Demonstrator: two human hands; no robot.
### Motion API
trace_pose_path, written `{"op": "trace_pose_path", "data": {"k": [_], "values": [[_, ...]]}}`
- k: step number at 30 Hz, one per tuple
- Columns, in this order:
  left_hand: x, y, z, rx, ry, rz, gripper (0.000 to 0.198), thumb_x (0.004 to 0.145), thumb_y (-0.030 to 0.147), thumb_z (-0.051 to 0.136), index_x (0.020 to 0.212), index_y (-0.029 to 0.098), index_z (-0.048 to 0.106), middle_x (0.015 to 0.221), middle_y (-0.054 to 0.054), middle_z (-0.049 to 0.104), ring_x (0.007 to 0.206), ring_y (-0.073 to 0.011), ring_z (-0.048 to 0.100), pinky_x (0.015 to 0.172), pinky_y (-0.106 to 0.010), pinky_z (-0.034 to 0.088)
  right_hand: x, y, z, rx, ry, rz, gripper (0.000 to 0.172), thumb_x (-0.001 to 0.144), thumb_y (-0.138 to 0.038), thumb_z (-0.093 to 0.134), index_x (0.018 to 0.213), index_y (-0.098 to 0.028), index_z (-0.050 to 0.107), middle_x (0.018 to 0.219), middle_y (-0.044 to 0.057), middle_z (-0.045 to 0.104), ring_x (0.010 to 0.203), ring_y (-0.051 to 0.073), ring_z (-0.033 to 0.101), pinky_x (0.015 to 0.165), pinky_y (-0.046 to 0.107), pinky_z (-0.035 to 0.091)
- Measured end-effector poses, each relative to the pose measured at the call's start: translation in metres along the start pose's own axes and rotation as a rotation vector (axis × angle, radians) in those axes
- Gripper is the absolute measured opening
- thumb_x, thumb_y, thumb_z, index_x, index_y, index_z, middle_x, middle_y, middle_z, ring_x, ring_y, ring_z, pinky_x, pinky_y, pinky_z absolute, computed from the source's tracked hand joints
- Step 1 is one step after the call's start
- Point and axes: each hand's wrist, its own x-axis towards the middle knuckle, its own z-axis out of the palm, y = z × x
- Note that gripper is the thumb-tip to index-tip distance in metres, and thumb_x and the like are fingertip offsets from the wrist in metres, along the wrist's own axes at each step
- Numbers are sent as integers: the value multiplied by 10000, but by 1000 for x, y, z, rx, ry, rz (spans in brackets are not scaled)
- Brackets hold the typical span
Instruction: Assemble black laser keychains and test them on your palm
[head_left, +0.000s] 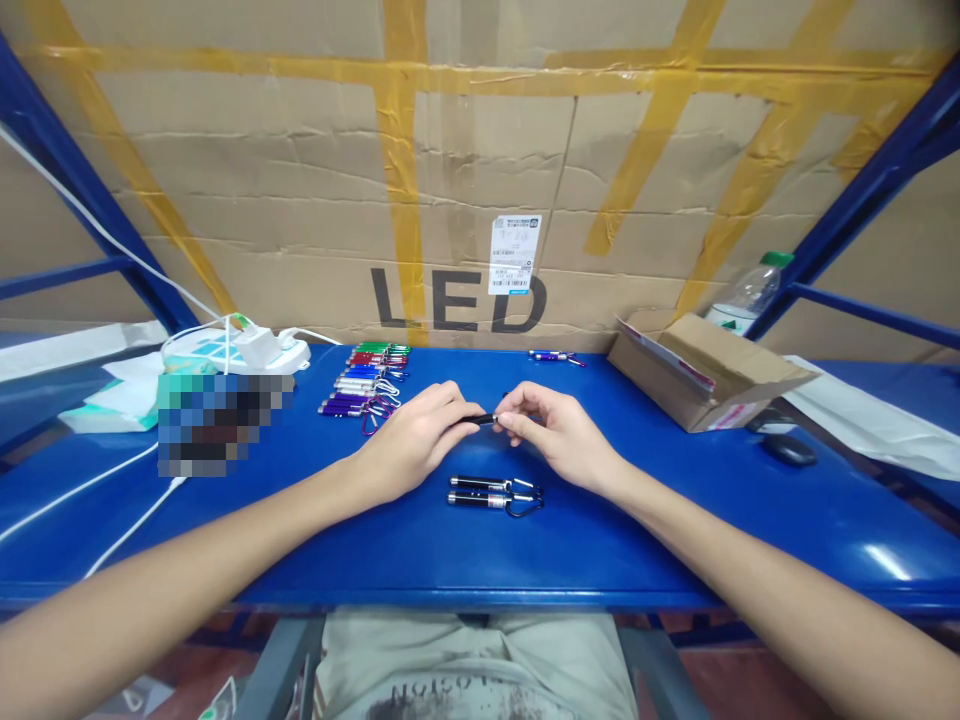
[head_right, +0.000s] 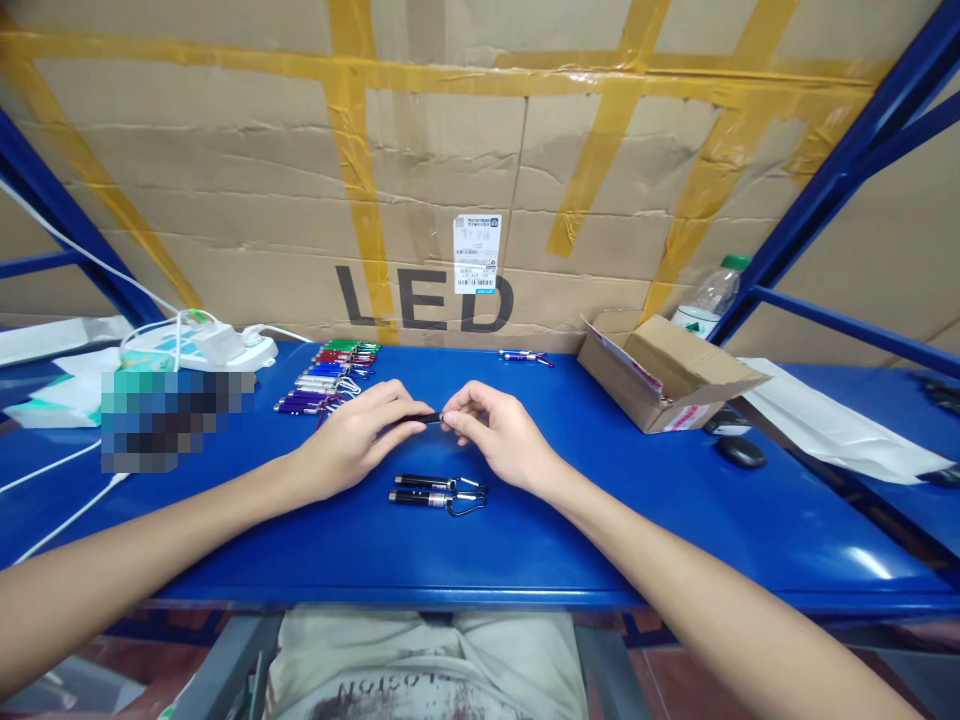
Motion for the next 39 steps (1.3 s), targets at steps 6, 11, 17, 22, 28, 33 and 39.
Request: {"op": "trace_pose_path", "data": {"k": [6,11,17,22,28,33,39], "values": [[-2,-1,2,27,-33,16,277,1149,301,465,1269,190,688,1086,-96,670,993,-233,645,908,-383,560,-6,1,-2,-288,-38,-62,225,1069,-396,584,930,-227,637,848,6,711,765,172,636,717,313,502],[-4,2,2,226,-50,150,301,1161,276,421,1254,149,677,1038,-107,683,956,-241,643,884,-399,546,-3,7,-2,13,-146,153,351,970,-532,726,887,-200,646,807,18,727,673,148,607,654,300,512],[-3,4,-5,366,-37,273,306,1154,206,391,1295,152,657,1003,-111,692,905,-239,657,795,-374,551,0,6,-6,337,-190,340,440,802,-548,907,809,-165,689,784,36,733,626,114,563,600,274,472],[-1,7,-11,445,-21,351,333,1146,170,361,1334,143,635,995,-115,711,889,-240,660,787,-386,571,0,4,-8,484,-211,408,433,737,-501,964,782,-157,705,769,29,716,625,108,549,580,258,450],[1,3,-6,311,-9,221,302,1158,245,418,1275,139,676,1008,-110,697,900,-230,636,825,-383,558,1,1,-8,368,-205,345,459,848,-595,849,823,-174,666,769,19,698,616,116,532,596,275,427],[2,-2,-3,16,-32,-54,301,1144,336,487,1274,183,711,1065,-89,694,979,-237,626,921,-387,535,3,7,-13,-355,6,-10,290,1103,-415,516,922,-217,627,864,33,715,802,202,603,796,362,466],[3,-5,-4,-52,-54,-155,298,1129,383,528,1258,210,733,1082,-78,723,1016,-254,614,942,-402,519,8,35,-26,-931,107,-167,184,1071,-229,544,1196,-217,679,1228,146,694,1102,327,544,945,475,439]]}}
